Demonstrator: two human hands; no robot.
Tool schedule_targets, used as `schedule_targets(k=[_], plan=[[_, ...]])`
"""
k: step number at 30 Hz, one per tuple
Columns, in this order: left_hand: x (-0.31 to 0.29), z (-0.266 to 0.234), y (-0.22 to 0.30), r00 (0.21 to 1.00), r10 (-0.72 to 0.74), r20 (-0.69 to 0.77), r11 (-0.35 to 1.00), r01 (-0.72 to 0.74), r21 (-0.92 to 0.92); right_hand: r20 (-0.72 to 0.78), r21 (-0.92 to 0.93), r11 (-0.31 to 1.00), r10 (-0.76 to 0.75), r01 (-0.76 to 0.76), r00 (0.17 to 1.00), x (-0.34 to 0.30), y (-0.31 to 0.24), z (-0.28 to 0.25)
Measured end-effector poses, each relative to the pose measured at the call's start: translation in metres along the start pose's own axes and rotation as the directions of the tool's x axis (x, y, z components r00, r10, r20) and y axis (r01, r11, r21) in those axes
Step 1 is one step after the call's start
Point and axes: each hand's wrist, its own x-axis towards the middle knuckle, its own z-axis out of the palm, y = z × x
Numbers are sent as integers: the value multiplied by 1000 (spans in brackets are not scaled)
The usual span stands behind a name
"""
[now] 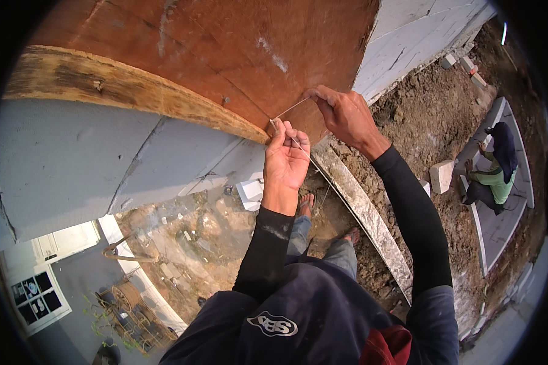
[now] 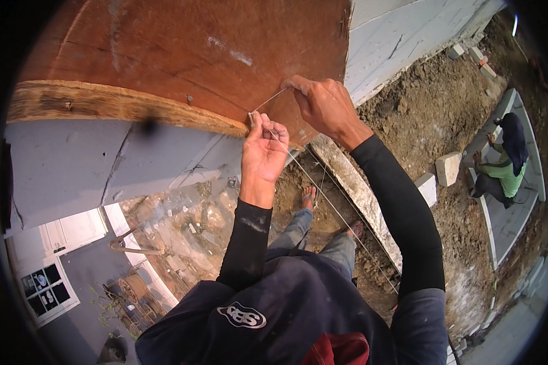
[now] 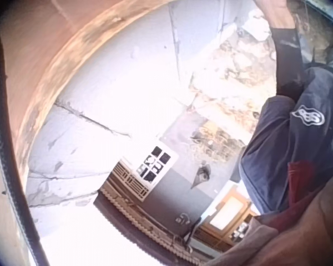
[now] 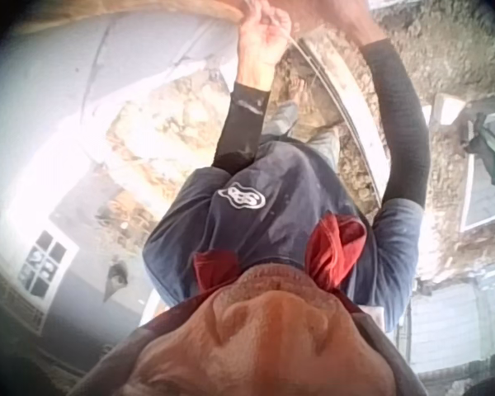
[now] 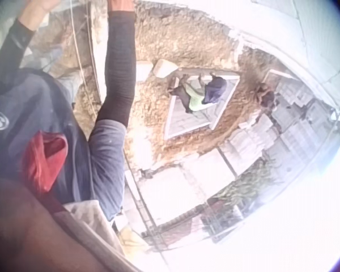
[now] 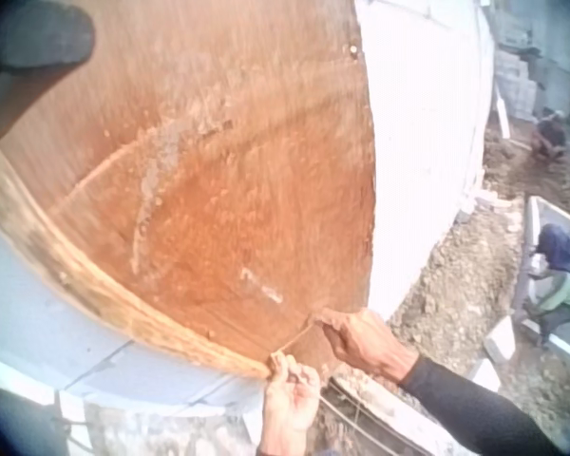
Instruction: The person uses a string and a hammer to align and mark a wall surface. They stretch a white string across a wooden panel, securing it at one point, and then use a hammer to drive a nail or pin into the concrete wall to fix the string's position, ensuring a straight line for the construction work.
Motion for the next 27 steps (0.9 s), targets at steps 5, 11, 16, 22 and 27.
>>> schedule_targets(k=[5,11,16,22,27], plan=[[-16,2,-7,997,-6,-73,999,10,50,-62,19,999,-48,50,997,-3,7,4],[-25,11,12,1000,-13,-25,994,16,107,-181,36,995,-89,97,979,-2,15,29],[-28,23,-3,993,-116,0,992,116,-42,-256,170,969,-134,181,957,-2,36,11],[-31,10,-6,997,-40,66,995,33,94,-206,225,945,-192,237,960,-2,49,35],[-37,8,-1,1000,7,14,989,-9,145,-723,285,830,-142,479,676,-18,52,67]])
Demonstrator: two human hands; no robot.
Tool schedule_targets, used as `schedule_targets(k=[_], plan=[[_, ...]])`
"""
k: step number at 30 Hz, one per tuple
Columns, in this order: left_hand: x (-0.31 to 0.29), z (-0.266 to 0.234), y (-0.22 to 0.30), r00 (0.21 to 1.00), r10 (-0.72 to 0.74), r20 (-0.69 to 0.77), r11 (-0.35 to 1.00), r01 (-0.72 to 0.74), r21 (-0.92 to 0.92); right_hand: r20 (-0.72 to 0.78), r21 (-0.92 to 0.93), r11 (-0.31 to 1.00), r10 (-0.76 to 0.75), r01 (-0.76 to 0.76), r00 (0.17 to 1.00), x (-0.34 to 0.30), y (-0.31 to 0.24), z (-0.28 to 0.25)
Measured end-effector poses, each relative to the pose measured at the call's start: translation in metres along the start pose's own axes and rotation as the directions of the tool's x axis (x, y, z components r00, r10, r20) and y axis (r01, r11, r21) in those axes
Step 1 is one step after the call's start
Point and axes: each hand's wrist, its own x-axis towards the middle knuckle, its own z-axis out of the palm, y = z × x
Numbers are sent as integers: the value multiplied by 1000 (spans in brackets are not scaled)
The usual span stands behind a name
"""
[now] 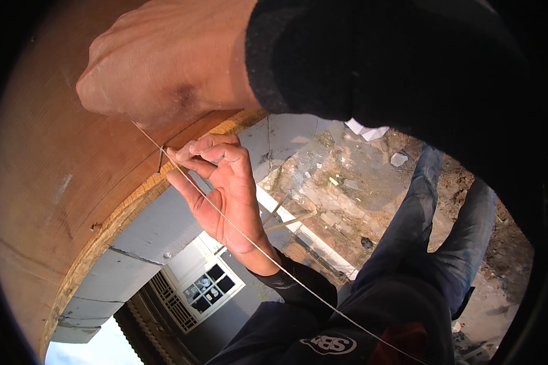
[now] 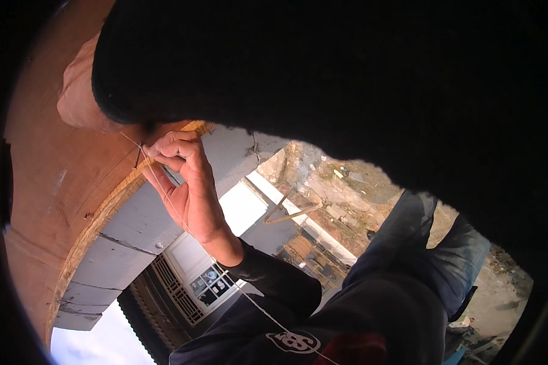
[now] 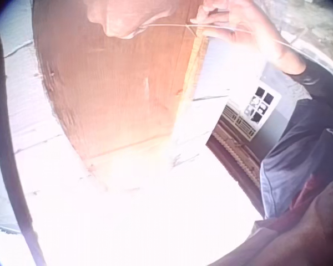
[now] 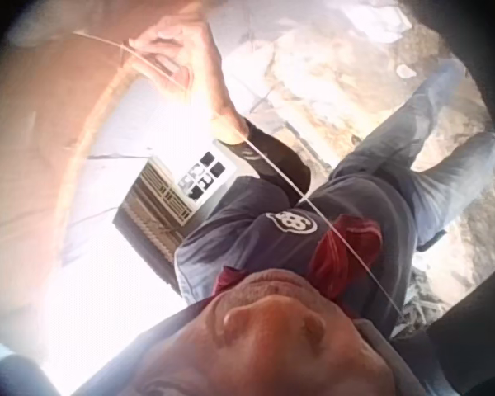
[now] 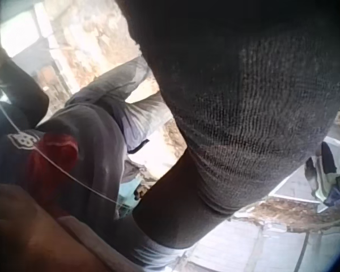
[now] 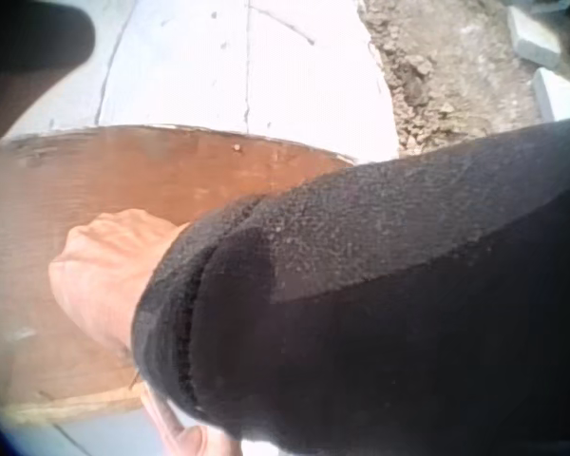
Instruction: The person uses a string and a hammer to align and mark a wall surface. They stretch a white string across a wooden panel, securing it at one point, and then use a hammer to drive a nail or pin into the concrete wall to fix the string's position, ensuring a straight line for the construction work.
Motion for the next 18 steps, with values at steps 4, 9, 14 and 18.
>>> schedule_targets(k=[4,9,14,18], plan=[[7,0,-4,998,-52,-46,998,52,17,229,40,991,115,-127,967,24,4,8],[9,6,0,995,-93,-30,995,93,25,365,-56,961,272,-270,890,21,-4,-15],[17,9,2,992,-121,-42,993,121,2,484,-214,862,503,-460,716,14,-6,-43],[11,16,11,985,-169,15,981,170,-94,521,-291,847,530,-445,669,25,-16,-21]])
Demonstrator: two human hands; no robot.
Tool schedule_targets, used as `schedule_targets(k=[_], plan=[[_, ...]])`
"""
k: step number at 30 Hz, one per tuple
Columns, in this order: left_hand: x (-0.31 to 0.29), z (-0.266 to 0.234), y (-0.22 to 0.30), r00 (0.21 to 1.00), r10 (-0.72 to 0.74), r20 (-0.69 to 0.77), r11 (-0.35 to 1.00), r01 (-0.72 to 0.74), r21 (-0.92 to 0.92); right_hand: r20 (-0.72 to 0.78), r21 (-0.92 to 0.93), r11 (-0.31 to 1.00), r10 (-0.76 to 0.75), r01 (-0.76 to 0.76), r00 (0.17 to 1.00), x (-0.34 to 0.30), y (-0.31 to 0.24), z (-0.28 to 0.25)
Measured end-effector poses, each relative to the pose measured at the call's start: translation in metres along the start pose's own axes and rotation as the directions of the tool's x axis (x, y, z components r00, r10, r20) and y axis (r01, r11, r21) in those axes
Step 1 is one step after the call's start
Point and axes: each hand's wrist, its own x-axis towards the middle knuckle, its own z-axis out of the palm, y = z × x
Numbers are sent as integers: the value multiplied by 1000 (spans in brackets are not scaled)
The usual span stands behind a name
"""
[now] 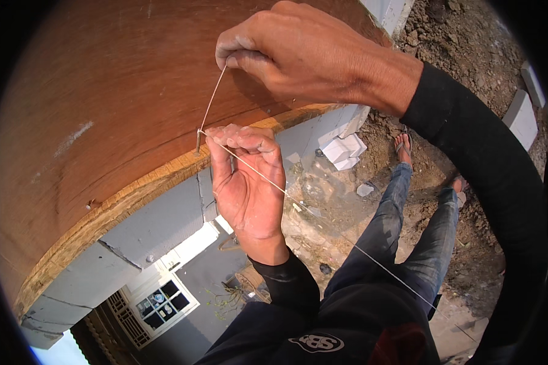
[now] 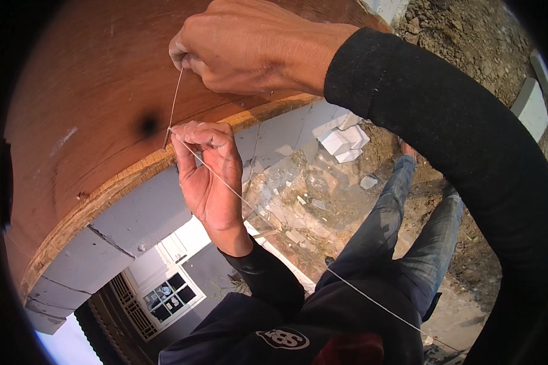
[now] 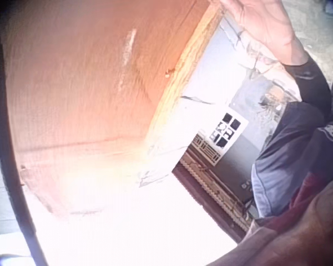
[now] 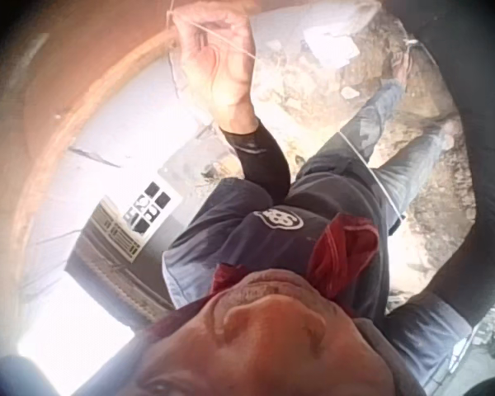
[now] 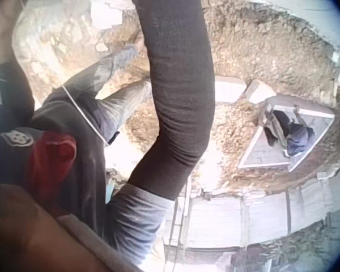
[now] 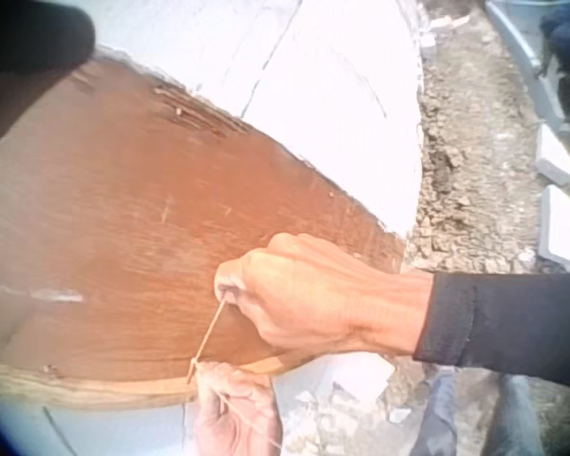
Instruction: The person uses a string and a hammer to align and mark a wall surface. They stretch a white string across a wooden panel, securing it at one point, and then use a hammer to drive a nail or pin into the concrete wall to fix the string's position, ensuring a straight line for the construction work.
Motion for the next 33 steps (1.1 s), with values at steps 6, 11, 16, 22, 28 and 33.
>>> schedule_targets(k=[6,11,16,22,28,33], plan=[[8,-9,2,991,106,83,994,-107,14,-42,-138,990,-47,41,998,24,-20,-6],[13,-17,2,993,93,70,992,-87,-89,-2,-139,986,97,-96,995,26,-43,-13],[4,-32,-12,987,161,-3,987,-160,29,31,-203,958,213,-202,977,26,-50,-21],[-9,-33,-22,998,62,-2,988,-61,143,21,-268,957,119,-110,993,32,-61,-28],[10,-24,-1,999,47,19,998,-48,36,-25,-288,940,186,-185,982,29,-55,-42],[-7,-25,-17,995,87,-53,993,-83,82,-11,-235,939,256,-252,967,22,-48,-40]])
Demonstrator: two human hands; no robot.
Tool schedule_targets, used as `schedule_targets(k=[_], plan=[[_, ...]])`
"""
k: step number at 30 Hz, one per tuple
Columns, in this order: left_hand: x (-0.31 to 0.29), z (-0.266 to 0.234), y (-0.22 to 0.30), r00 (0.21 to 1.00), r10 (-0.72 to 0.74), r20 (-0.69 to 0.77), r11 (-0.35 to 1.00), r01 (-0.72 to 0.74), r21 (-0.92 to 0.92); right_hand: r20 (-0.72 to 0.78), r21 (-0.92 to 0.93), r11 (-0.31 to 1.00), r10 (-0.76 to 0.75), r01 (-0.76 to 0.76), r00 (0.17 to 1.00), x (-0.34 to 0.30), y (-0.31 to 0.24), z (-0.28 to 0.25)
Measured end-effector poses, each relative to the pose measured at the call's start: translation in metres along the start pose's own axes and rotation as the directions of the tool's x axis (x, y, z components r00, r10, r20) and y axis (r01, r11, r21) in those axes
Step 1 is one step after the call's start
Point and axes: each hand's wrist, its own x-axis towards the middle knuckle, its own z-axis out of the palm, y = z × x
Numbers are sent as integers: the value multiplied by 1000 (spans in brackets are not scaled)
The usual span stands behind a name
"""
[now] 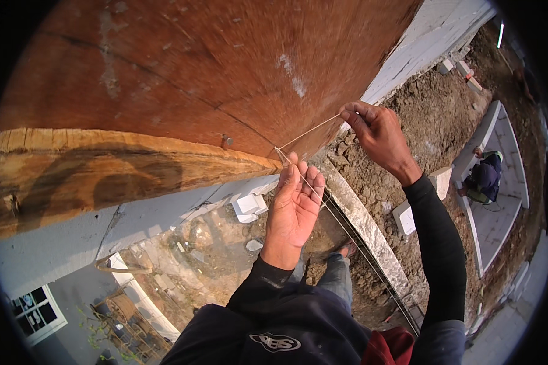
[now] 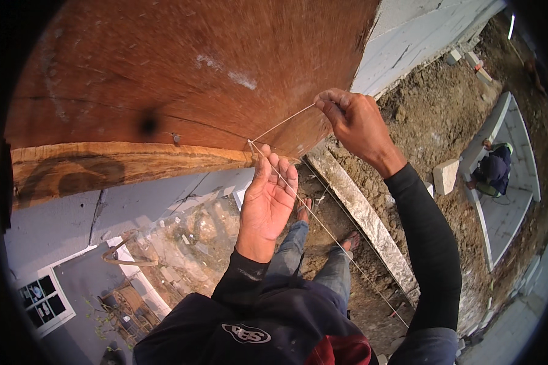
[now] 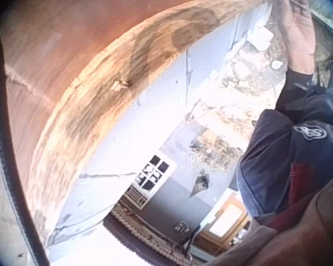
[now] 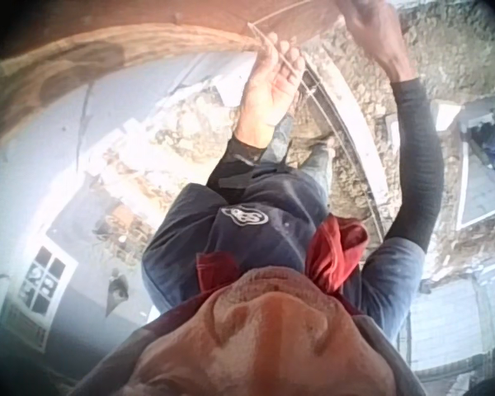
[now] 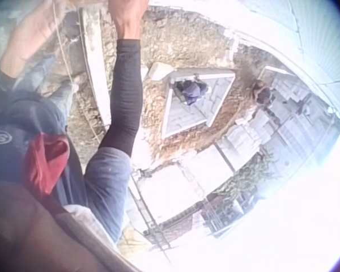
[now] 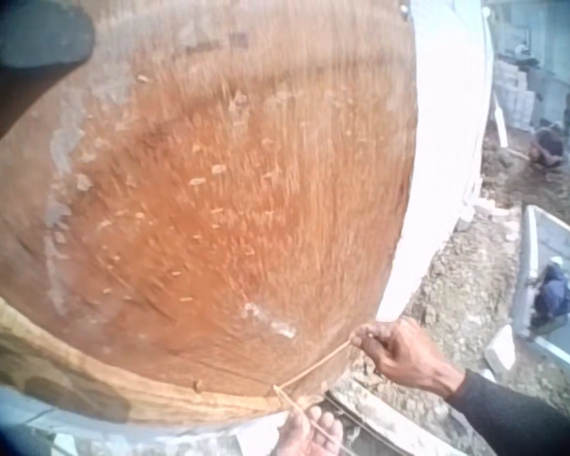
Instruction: The person uses a string and a hammer to align and mark a wall surface. They stretch a white string across a wooden panel, securing it at one point, and then use a hammer to drive a nail or pin into the concrete wall to fix the string's position, ensuring a straight line for the construction work.
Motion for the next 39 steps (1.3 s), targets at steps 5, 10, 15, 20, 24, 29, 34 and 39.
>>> schedule_targets(k=[5,10,15,20,24,29,34,39], plan=[[-22,-15,-9,993,-112,23,992,111,64,-2,11,1000,-15,15,1000,5,10,5],[1,-11,1,988,-100,122,993,107,-53,-67,40,999,22,-20,998,9,11,7],[11,-3,25,989,-72,130,993,83,-82,-30,-7,997,83,-83,996,13,10,7],[31,3,16,986,-132,100,989,137,-47,-32,48,991,129,-127,991,-3,28,-31],[30,11,15,997,-68,-31,995,70,65,-144,53,998,26,-18,989,-3,34,2],[0,15,36,999,-34,-39,998,32,-51,-258,24,999,-21,28,966,-16,39,-1],[51,-27,40,933,-177,314,974,211,-79,-234,87,996,51,-32,971,-24,59,19],[69,-24,41,878,-164,450,958,250,-139,-189,123,988,111,-88,976,-33,49,24]])
